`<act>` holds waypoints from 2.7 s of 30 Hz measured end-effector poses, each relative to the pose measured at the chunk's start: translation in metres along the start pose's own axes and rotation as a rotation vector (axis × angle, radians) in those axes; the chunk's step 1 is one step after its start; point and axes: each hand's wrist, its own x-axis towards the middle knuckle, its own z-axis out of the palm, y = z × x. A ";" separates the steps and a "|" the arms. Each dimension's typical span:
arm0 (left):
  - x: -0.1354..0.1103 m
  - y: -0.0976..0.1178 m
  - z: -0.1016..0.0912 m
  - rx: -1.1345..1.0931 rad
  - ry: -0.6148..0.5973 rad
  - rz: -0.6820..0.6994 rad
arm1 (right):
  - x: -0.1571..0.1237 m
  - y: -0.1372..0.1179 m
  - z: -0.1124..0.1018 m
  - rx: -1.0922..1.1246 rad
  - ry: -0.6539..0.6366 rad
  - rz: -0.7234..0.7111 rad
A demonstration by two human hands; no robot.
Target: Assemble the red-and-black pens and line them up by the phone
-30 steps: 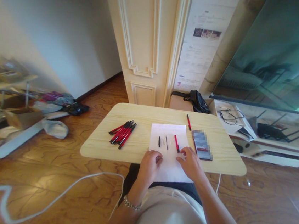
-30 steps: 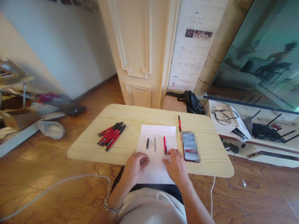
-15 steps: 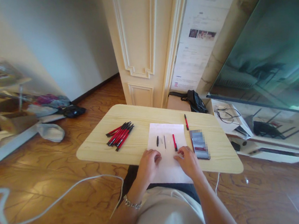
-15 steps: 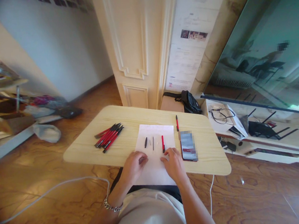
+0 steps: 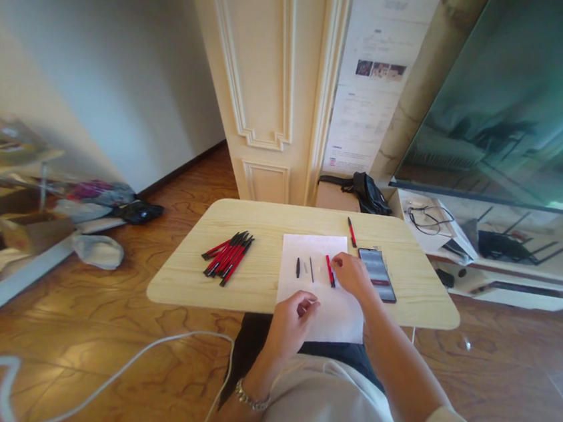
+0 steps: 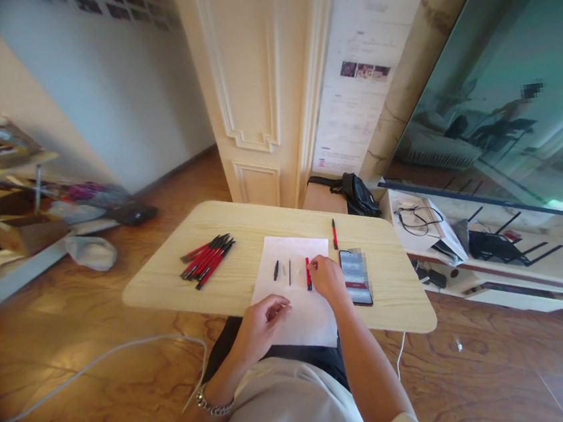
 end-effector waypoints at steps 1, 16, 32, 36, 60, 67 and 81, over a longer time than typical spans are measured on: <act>-0.001 0.000 0.001 -0.001 -0.012 -0.001 | 0.004 -0.002 0.001 -0.023 -0.018 0.009; 0.000 0.004 0.001 0.006 -0.042 -0.006 | 0.035 -0.006 0.014 -0.174 -0.131 0.133; 0.007 0.008 -0.007 -0.033 0.054 -0.008 | 0.020 -0.012 -0.009 0.183 -0.034 -0.030; 0.011 0.008 -0.007 -0.059 0.135 -0.015 | -0.005 -0.020 -0.016 0.500 -0.075 -0.118; 0.011 -0.004 0.004 -0.440 0.061 -0.062 | 0.001 -0.015 0.005 0.269 -0.022 -0.123; 0.011 -0.005 0.002 -0.397 0.063 -0.067 | 0.005 -0.014 0.029 -0.012 -0.077 -0.111; 0.012 -0.008 0.003 -0.395 0.080 -0.063 | 0.000 -0.013 0.028 0.204 -0.008 -0.124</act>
